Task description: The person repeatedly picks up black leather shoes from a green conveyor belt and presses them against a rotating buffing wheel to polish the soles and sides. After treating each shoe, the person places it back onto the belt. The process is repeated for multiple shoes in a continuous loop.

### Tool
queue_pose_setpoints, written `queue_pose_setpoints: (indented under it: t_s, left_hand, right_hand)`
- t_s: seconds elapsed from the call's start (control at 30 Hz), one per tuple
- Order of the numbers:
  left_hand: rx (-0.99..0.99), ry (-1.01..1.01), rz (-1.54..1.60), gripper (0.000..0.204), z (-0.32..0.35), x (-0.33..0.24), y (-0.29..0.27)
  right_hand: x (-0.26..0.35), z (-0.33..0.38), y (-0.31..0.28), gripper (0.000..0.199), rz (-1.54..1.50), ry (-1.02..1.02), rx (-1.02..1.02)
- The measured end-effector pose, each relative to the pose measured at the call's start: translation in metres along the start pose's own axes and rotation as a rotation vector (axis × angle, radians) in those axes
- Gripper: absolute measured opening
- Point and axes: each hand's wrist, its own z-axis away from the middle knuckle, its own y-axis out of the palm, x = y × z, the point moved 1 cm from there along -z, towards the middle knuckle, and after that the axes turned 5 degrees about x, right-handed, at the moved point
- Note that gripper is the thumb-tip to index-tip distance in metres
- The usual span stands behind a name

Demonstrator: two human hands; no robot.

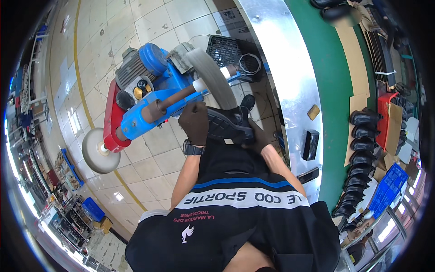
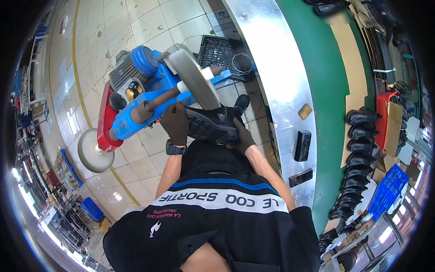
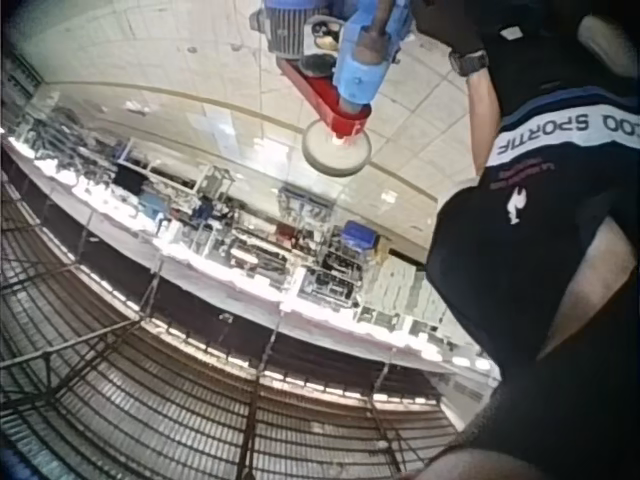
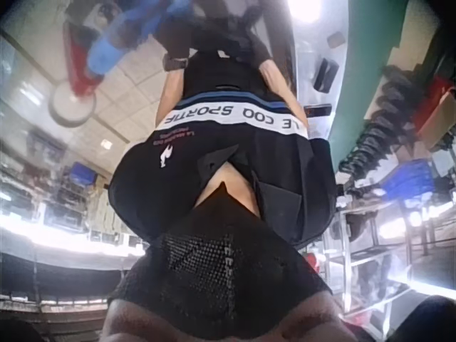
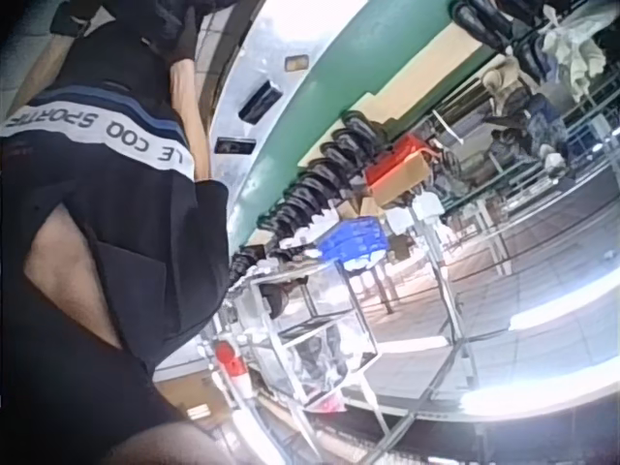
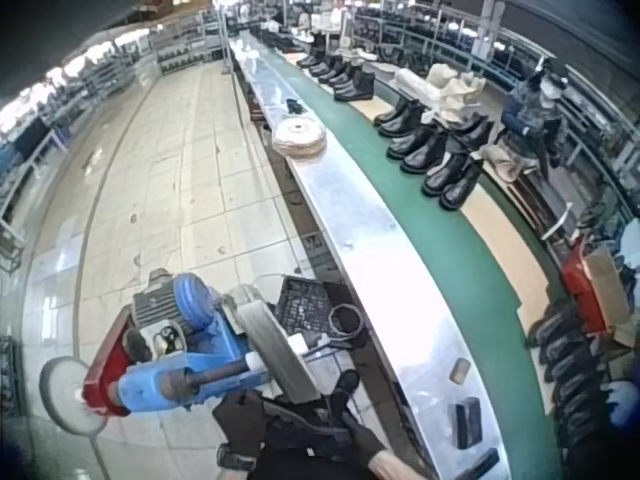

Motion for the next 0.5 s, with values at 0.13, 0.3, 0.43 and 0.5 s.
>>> queue_pose_setpoints:
  t_s: [0.13,0.3,0.43,0.5]
  left_hand:
    - [0.033,0.183,0.083,0.012,-0.018,-0.043,-0.004]
    - [0.267,0.649,0.148,0.005,-0.027,-0.084,-0.002]
    - [0.425,0.949,0.158,0.007,-0.045,-0.095,0.007]
    - [0.526,1.071,0.179,0.008,-0.047,-0.103,0.003]
  right_hand:
    - [-0.019,0.018,0.015,0.070,0.064,-0.185,0.062]
    - [-0.053,-0.006,0.015,0.066,0.924,-0.838,-0.040]
    - [-0.022,-0.009,0.043,0.076,0.817,-0.848,0.160]
    - [-0.002,0.020,0.066,0.073,0.943,-0.966,0.119]
